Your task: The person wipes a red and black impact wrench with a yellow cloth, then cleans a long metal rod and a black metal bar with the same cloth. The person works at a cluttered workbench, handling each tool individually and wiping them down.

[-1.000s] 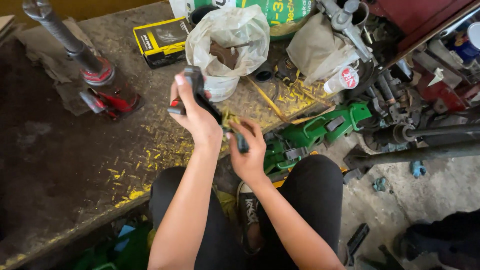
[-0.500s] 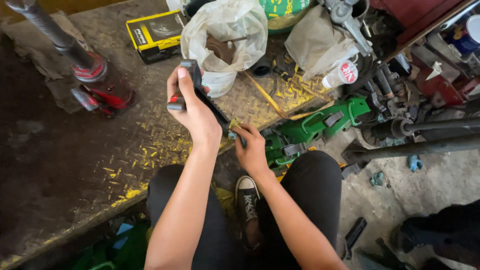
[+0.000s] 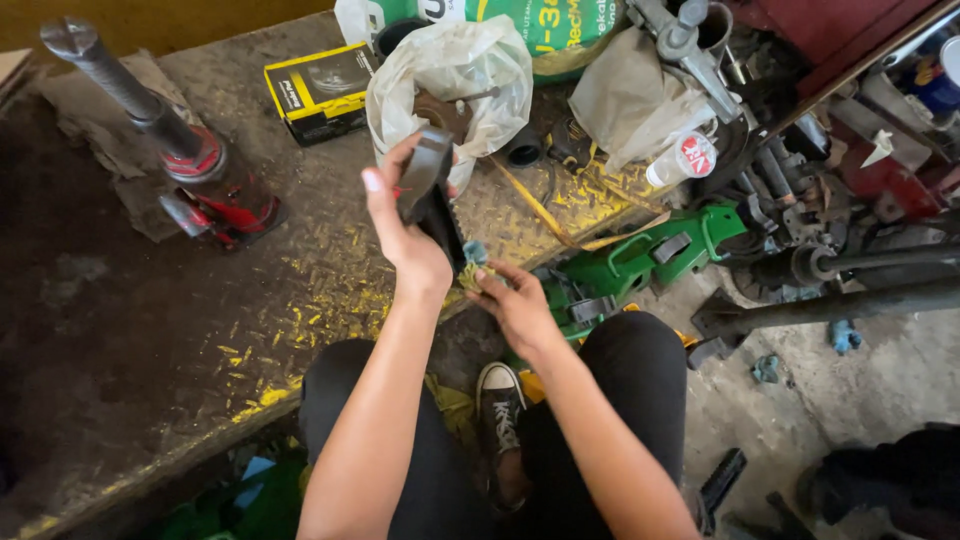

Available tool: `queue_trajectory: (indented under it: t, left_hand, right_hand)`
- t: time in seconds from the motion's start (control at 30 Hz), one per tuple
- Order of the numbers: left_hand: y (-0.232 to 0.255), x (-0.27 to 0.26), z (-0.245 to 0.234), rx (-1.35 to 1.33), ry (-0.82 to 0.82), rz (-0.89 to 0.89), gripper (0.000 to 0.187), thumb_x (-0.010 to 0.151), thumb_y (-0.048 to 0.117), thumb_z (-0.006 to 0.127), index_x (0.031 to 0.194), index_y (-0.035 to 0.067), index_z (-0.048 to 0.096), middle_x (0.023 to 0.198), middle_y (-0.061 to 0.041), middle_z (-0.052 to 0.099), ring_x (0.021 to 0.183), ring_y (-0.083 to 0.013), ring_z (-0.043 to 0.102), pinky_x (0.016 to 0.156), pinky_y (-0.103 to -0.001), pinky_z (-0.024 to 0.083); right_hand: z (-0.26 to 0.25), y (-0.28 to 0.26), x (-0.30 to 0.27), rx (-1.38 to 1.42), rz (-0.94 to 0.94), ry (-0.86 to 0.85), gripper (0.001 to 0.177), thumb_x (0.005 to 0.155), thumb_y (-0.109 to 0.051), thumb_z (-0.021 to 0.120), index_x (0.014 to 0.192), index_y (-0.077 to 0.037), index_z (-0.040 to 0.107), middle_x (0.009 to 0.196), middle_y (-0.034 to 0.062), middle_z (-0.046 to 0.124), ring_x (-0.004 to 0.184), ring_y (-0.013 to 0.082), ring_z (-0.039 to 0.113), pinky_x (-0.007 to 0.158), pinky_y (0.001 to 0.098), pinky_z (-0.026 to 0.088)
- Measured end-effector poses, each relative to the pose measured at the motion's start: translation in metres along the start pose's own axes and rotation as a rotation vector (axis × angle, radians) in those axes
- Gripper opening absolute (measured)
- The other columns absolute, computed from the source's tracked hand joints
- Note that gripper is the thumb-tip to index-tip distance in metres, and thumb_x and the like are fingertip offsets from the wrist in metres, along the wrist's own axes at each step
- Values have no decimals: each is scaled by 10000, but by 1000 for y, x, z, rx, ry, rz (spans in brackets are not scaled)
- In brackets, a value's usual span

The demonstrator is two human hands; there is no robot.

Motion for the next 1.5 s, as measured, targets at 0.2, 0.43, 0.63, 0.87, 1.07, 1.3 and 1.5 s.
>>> queue_trajectory:
  t: [0.2,0.43,0.63,0.87,1.07,1.3,1.5]
  left_hand:
    - [3,-5,9,100,-104,-8,620,1073,546,401,1332,17,595,1130,-121,694,972,-181,606,868,-335,493]
    - [-6,0,7,91,-77,-24,597,1074,509,383,1336,17,596,1110,-119,703,976,-188,613,869,-337,492]
    - [1,-8,19,116,-159,-38,574,1083,492,405,1371,24,571,1118,-128,690,1012,-209,627,925,-342,508]
    - [-5,2,6,-1,-166,-127,594,1023,476,456,1400,27,547,1074,-131,689,1012,-223,647,939,-360,516]
    - [-6,-18,29,53,-278,-95,604,1021,498,471,1326,-6,604,1075,-138,712,972,-225,681,914,-368,540]
    - [29,-42,51,475,-352,220,723,1011,623,386,1206,-19,655,886,-87,727,812,-198,718,763,-326,572]
    - [3,-43,31,398,-316,363,740,1049,641,346,1110,-19,674,923,-129,725,765,-246,717,725,-372,573]
  right_hand:
    - [45,-76,-59,-672,-770,240,251,900,-26,729,1144,23,700,1133,205,730,1070,288,721,926,390,557]
    - [57,-115,-59,-675,-596,195,240,902,-30,745,1137,-3,710,1021,150,750,923,230,707,821,347,559]
    - [78,-166,-67,-423,-536,204,254,940,7,695,1190,-34,715,952,108,739,776,165,630,698,329,498]
    - [73,-117,-70,-680,-1036,186,228,897,68,683,1111,-8,665,1082,149,736,1006,280,743,898,354,581]
    - [29,-70,-51,-677,-837,202,243,860,21,731,1096,16,675,1086,176,747,1035,276,726,904,382,564]
    - [30,-179,-109,-222,-980,389,130,985,-9,667,1109,-31,634,1058,87,696,956,169,654,874,330,546]
    - [64,-234,-128,-715,-1291,228,244,943,10,636,1180,-32,601,1196,159,621,1126,264,644,986,381,537]
Point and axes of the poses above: each hand's wrist, its own x-axis towards the middle knuckle, its own z-axis out of the palm, y = z × x, the point moved 6 cm from there along x, towards the middle knuckle
